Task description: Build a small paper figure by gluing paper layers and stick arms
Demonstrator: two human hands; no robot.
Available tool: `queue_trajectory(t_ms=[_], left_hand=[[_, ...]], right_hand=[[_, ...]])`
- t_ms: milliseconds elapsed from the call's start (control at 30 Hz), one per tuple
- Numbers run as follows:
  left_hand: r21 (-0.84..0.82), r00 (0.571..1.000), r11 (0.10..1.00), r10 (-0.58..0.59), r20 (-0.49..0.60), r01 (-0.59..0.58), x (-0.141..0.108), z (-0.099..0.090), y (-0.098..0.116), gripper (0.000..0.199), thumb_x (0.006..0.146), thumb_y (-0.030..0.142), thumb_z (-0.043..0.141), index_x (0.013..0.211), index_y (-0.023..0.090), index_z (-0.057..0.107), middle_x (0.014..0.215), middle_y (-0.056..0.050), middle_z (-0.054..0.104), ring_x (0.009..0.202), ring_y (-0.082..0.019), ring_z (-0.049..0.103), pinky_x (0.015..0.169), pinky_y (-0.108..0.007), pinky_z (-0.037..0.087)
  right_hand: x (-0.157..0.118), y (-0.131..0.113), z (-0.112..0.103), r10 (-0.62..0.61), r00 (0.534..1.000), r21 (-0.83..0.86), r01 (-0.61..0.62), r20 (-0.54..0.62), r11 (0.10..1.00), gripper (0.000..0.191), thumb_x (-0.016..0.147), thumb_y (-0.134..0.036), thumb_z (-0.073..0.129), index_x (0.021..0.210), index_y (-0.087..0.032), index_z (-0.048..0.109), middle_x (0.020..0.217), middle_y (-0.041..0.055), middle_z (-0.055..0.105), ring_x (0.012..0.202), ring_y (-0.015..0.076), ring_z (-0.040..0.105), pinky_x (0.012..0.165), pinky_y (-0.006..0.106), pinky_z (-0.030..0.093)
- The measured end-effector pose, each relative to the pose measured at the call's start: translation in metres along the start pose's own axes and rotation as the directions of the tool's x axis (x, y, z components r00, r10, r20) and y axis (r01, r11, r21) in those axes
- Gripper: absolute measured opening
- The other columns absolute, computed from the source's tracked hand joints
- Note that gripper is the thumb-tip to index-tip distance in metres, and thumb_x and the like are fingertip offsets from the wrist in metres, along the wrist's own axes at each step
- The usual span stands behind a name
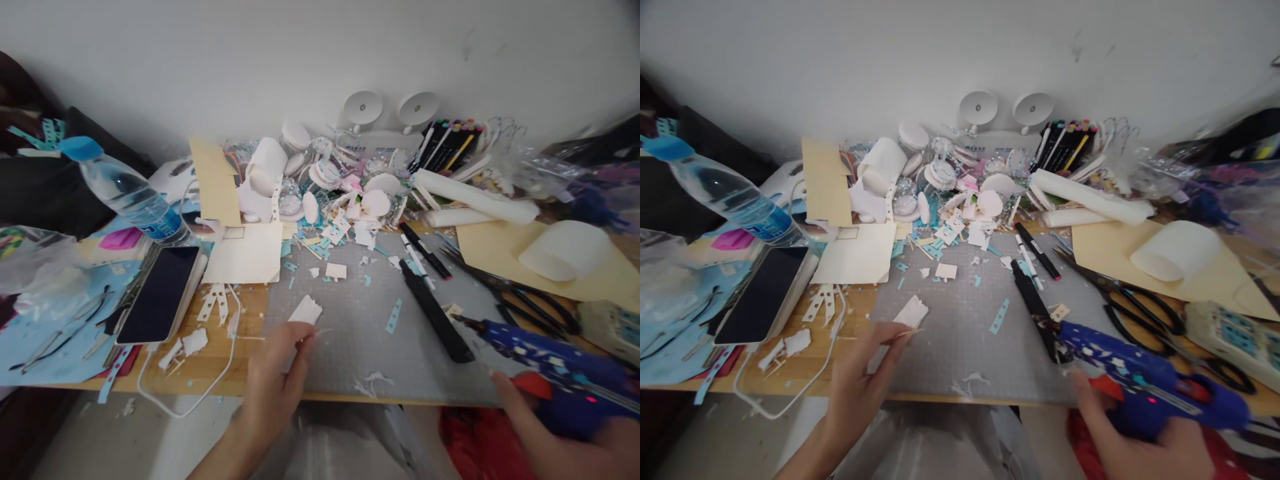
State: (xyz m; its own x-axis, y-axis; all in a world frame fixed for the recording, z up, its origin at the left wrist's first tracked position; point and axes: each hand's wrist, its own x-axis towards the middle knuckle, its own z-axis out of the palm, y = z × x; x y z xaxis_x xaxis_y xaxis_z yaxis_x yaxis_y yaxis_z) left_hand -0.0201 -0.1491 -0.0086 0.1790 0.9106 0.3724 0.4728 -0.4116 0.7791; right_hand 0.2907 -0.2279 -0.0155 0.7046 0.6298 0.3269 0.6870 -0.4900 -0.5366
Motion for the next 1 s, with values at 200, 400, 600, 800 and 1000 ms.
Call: queue_trajectory(t_ms=[200, 400, 600, 800, 1000], left_hand=[[0.041, 0.967, 0.990, 0.122, 0.222, -0.134, -0.010, 0.010, -0.017, 0.035, 0.092, 0.003, 0.044, 0.116, 0.021, 0.062, 0.122, -0.011, 0.066, 0.113, -0.018, 0.064, 0.094, -0.032, 0.054], [0.202, 0.965, 0.968, 0.100, 0.242, -0.151, -0.016, 0.001, -0.018, 0.046, 0.087, 0.002, 0.046, 0.126, 0.022, 0.057, 0.130, -0.010, 0.062, 0.123, -0.027, 0.052, 0.100, -0.048, 0.045], [0.527, 0.988, 0.850, -0.074, 0.138, -0.010, -0.016, 0.016, -0.002, 0.032, 0.084, 0.034, 0.069, 0.113, 0.019, 0.065, 0.105, -0.010, 0.068, 0.093, -0.030, 0.057, 0.080, -0.046, 0.043], [0.322, 0.921, 0.936, 0.009, 0.390, -0.146, -0.003, 0.019, -0.002, 0.028, 0.090, 0.014, 0.060, 0.117, 0.020, 0.064, 0.108, -0.006, 0.068, 0.100, -0.026, 0.056, 0.086, -0.043, 0.040], [0.317, 0.930, 0.942, -0.013, 0.366, -0.112, -0.003, 0.009, -0.011, 0.040, 0.087, 0.021, 0.066, 0.126, 0.022, 0.059, 0.121, -0.008, 0.064, 0.109, -0.029, 0.052, 0.092, -0.045, 0.037]], right_hand=[[-0.014, -0.041, 0.005, 0.108, 0.975, 0.036, -0.117, 0.196, 0.993, 0.039, 0.052, -0.060, 0.075, 0.056, -0.029, 0.052, 0.050, 0.0054, 0.059, 0.049, 0.0291, 0.060, 0.044, 0.038, 0.045], [-0.019, -0.031, 0.010, -0.059, 0.960, 0.052, 0.046, 0.274, 0.998, 0.039, 0.059, -0.056, 0.075, 0.054, -0.027, 0.051, 0.044, 0.0008, 0.056, 0.040, 0.0219, 0.054, 0.039, 0.032, 0.041], [-0.022, -0.033, 0.017, -0.133, 0.940, 0.015, 0.135, 0.314, 0.991, 0.041, 0.060, -0.060, 0.072, 0.050, -0.028, 0.048, 0.038, -0.0003, 0.049, 0.035, 0.0206, 0.049, 0.037, 0.032, 0.037], [-0.030, -0.033, 0.023, -0.266, 0.926, 0.033, 0.267, 0.266, 0.963, 0.034, 0.068, -0.054, 0.066, 0.055, -0.026, 0.053, 0.044, -0.0017, 0.053, 0.038, 0.0182, 0.050, 0.043, 0.031, 0.039], [-0.030, -0.030, 0.032, -0.558, 0.784, 0.040, 0.570, 0.271, 0.821, 0.027, 0.077, -0.046, 0.064, 0.079, -0.019, 0.063, 0.048, -0.0029, 0.055, 0.036, 0.0174, 0.051, 0.041, 0.029, 0.038]])
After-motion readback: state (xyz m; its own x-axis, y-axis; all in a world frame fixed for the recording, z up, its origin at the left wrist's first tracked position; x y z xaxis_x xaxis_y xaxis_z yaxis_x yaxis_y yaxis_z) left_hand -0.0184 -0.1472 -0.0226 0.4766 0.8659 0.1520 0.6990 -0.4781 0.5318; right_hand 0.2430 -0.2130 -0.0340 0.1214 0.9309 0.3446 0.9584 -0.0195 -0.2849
